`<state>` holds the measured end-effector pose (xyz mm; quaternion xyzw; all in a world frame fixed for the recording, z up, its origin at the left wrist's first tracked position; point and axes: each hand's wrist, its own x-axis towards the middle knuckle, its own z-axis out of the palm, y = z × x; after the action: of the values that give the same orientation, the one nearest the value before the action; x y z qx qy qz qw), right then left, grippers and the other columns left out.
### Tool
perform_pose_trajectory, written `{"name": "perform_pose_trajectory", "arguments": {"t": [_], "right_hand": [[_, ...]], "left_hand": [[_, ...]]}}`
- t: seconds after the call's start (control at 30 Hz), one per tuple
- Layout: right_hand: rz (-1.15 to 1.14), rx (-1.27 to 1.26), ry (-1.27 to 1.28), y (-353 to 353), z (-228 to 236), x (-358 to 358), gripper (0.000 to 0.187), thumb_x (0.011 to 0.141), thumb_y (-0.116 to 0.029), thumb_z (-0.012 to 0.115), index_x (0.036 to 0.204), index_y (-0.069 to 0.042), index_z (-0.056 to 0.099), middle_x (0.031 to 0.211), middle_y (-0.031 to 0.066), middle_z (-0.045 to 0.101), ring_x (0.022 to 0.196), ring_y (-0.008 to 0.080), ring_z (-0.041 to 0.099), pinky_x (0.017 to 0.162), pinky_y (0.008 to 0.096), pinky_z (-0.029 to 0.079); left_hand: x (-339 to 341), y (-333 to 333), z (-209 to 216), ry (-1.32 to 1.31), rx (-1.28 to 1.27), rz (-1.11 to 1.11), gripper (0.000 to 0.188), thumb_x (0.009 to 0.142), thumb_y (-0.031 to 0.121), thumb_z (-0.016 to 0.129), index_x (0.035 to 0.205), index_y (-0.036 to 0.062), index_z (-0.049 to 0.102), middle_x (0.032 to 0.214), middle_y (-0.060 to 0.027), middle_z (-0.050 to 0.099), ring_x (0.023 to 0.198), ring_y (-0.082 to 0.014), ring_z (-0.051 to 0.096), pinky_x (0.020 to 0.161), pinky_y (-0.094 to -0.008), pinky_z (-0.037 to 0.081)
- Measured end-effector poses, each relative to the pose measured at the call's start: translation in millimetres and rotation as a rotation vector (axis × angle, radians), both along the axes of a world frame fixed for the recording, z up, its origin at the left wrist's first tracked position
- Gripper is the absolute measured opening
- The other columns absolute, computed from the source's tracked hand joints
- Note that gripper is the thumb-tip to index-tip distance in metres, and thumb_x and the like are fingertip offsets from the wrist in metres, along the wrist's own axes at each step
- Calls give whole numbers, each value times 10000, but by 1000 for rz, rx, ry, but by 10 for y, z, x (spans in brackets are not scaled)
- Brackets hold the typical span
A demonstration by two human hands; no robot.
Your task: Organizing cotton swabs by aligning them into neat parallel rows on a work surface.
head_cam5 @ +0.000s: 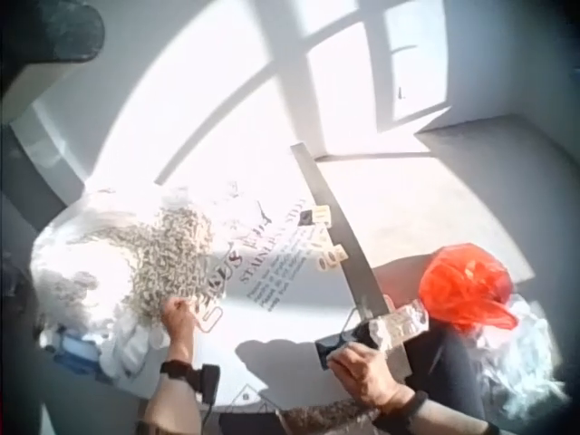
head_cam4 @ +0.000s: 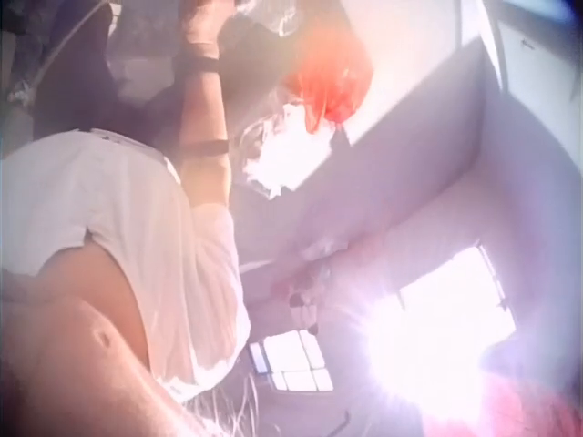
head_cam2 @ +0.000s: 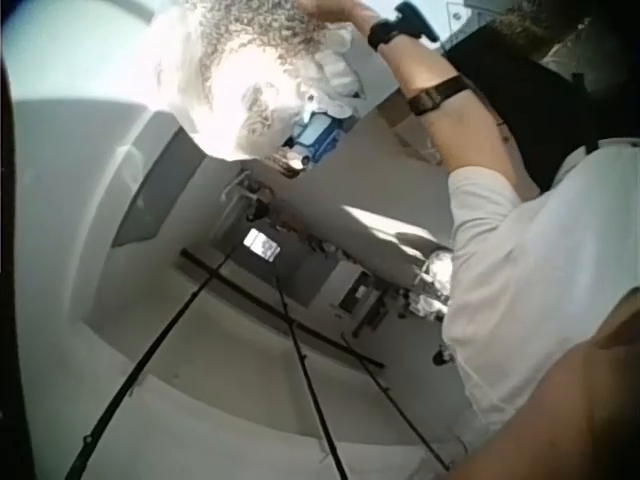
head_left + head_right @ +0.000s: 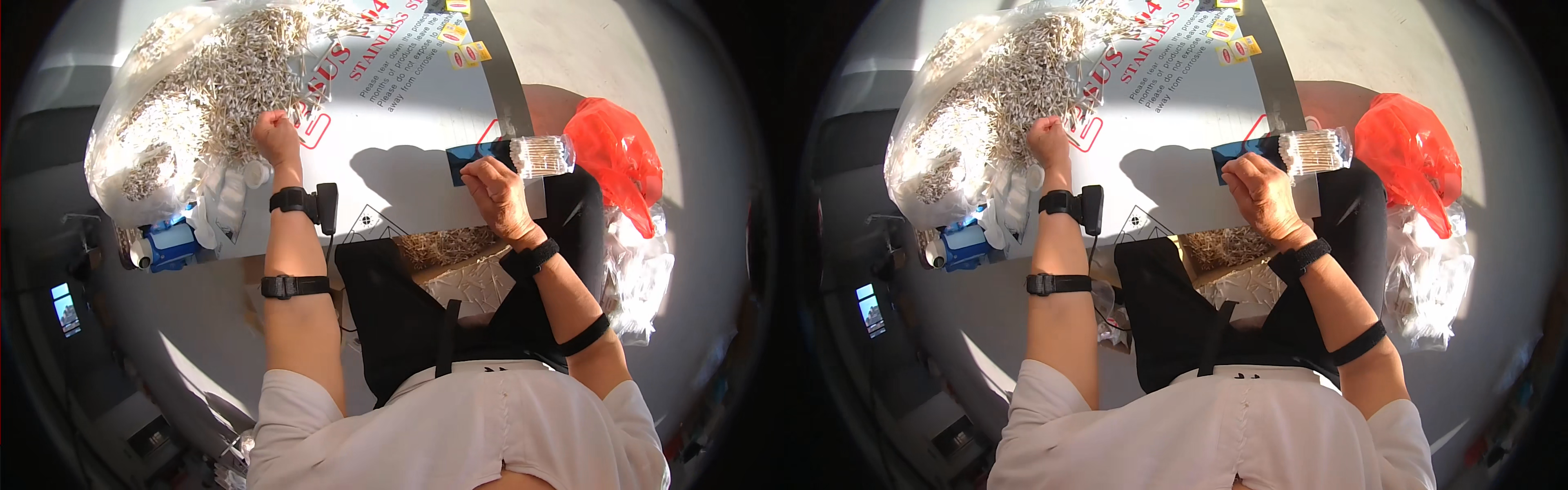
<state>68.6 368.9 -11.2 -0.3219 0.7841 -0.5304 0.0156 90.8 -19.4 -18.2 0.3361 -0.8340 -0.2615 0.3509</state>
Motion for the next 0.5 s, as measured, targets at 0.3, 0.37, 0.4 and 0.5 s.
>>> {"name": "perform_pose_trajectory", "arguments": {"t": [0.3, 0.37, 0.4, 0.5], "right_hand": [[-6, 120, 153, -139, -101, -19, 89, 780, -37, 671, 845, -58, 614, 756, 71, 581, 714, 287, 600, 628, 380, 495], [-24, 137, 158, -94, -102, -22, 103, 772, -23, 674, 847, -57, 613, 750, 68, 576, 706, 282, 595, 622, 377, 492], [-31, 144, 155, -73, -99, -31, 103, 772, -23, 674, 847, -57, 613, 750, 68, 576, 706, 282, 595, 622, 377, 492], [-26, 146, 160, -115, -88, -28, 140, 754, 7, 681, 858, -55, 611, 747, 70, 575, 690, 277, 589, 607, 370, 491]], "left_hand": [[-465, -705, 165, -310, -418, 261, 509, 728, 420, 744, 961, -28, 686, 1036, -253, 659, 958, -401, 630, 833, -458, 503], [-648, -705, 344, -452, -135, 192, 571, 729, 433, 744, 1018, -51, 658, 1124, -267, 615, 1026, -400, 610, 858, -472, 494], [-734, -672, 419, -591, 146, 127, 635, 730, 446, 743, 1075, -74, 630, 1212, -280, 572, 1095, -399, 589, 882, -485, 485], [-775, -619, 331, -670, -164, 177, 643, 742, 462, 736, 1046, -95, 635, 1111, -265, 618, 1064, -393, 615, 854, -495, 501]]}}
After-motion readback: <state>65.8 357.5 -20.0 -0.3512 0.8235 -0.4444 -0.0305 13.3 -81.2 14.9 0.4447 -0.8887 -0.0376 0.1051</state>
